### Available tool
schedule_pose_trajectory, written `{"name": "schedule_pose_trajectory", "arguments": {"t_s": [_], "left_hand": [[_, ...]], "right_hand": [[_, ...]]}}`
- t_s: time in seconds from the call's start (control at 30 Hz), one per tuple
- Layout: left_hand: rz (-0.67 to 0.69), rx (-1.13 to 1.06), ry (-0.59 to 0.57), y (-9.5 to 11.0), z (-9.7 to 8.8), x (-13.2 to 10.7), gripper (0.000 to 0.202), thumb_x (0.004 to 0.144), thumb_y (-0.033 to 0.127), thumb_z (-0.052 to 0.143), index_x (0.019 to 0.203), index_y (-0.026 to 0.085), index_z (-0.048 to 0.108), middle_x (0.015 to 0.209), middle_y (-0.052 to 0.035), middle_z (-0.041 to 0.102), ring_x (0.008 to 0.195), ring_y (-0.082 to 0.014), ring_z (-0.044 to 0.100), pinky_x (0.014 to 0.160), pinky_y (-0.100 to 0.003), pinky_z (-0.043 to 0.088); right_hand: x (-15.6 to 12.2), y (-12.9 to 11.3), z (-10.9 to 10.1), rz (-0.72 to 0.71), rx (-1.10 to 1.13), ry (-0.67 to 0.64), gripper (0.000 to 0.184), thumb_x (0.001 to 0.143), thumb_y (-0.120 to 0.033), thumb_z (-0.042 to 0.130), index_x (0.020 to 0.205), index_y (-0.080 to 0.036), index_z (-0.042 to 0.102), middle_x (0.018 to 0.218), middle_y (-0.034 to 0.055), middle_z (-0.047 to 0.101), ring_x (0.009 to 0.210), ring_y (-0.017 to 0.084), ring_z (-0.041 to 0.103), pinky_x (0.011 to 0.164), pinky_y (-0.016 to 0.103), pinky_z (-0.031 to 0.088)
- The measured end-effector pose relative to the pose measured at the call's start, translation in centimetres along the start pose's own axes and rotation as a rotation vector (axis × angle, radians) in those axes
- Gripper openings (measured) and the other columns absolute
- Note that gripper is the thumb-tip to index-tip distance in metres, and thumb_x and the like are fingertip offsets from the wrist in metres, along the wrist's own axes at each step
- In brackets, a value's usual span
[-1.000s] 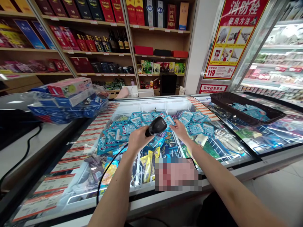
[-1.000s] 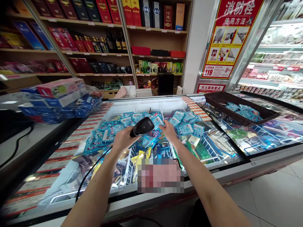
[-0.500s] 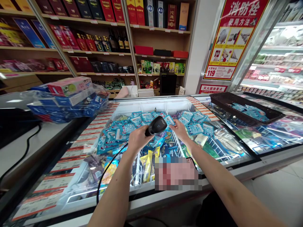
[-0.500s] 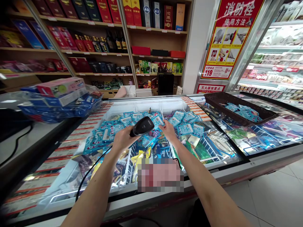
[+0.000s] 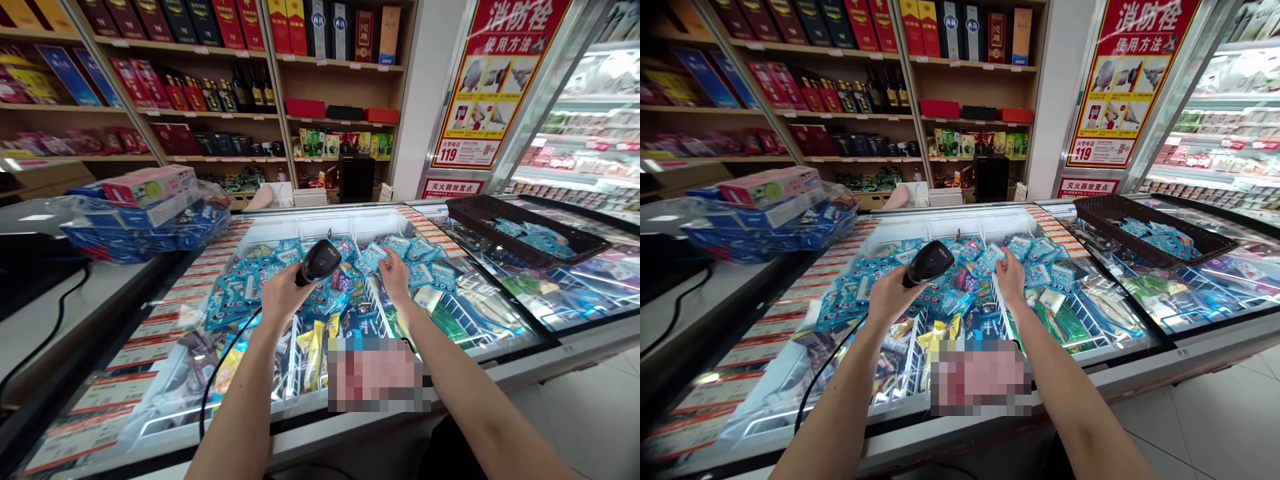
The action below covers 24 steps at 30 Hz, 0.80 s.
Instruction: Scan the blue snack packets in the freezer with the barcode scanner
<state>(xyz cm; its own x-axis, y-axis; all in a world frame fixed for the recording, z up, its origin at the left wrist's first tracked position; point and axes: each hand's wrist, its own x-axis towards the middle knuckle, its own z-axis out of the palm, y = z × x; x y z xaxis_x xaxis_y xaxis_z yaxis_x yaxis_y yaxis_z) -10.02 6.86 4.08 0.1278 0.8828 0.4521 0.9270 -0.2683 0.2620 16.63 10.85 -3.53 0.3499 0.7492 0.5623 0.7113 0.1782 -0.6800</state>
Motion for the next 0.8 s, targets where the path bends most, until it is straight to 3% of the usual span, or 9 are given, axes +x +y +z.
{"name": "schedule_pose_trajectory", "arguments": {"t_s": [0.17,0.37,0.57,0.67,0.8], "left_hand": [[-0.027,0.029,0.028,-0.6,0.2,0.2,0.036,0.073,0.050,0.052,0.097,0.025,0.062,0.092,-0.0028,0.067,0.081,-0.0208,0.061,0.055,-0.024,0.033],[-0.047,0.068,0.021,-0.7,0.0,0.3,0.038,0.075,0.052,0.049,0.096,0.024,0.063,0.093,-0.0040,0.067,0.083,-0.0216,0.061,0.055,-0.024,0.033],[-0.064,0.094,0.035,-0.5,-0.3,0.3,0.037,0.075,0.050,0.050,0.097,0.023,0.062,0.093,-0.0046,0.067,0.085,-0.0216,0.061,0.056,-0.024,0.034],[-0.078,0.099,0.061,-0.6,-0.4,0.3,0.038,0.075,0.050,0.050,0.098,0.022,0.062,0.095,-0.0051,0.067,0.085,-0.0222,0.061,0.057,-0.024,0.034],[-0.109,0.089,0.086,-0.7,-0.6,0.2,0.037,0.077,0.051,0.047,0.096,0.023,0.062,0.096,-0.0044,0.067,0.086,-0.0226,0.060,0.057,-0.025,0.034]], "right_hand": [[1.1,1.1,-2.1,0.024,-0.258,0.086,0.041,0.084,-0.029,0.036,0.122,-0.017,0.047,0.077,0.0053,0.061,0.088,0.022,0.049,0.076,0.033,0.037],[2.3,3.5,-4.7,0.073,-0.385,0.188,0.041,0.084,-0.029,0.036,0.118,-0.012,0.051,0.077,0.0108,0.061,0.088,0.027,0.048,0.081,0.040,0.034],[2.2,3.6,-4.9,0.108,-0.432,0.267,0.041,0.082,-0.036,0.040,0.111,-0.013,0.056,0.110,0.0179,0.053,0.104,0.031,0.041,0.084,0.047,0.031],[1.7,2.4,-4.2,-0.016,-0.421,0.159,0.042,0.084,-0.041,0.038,0.116,-0.018,0.054,0.116,0.0137,0.051,0.107,0.031,0.038,0.087,0.047,0.029],[0.7,1.2,-3.1,-0.255,-0.405,-0.146,0.035,0.083,-0.047,0.044,0.107,-0.027,0.060,0.114,0.0076,0.055,0.108,0.029,0.038,0.091,0.047,0.025]]}}
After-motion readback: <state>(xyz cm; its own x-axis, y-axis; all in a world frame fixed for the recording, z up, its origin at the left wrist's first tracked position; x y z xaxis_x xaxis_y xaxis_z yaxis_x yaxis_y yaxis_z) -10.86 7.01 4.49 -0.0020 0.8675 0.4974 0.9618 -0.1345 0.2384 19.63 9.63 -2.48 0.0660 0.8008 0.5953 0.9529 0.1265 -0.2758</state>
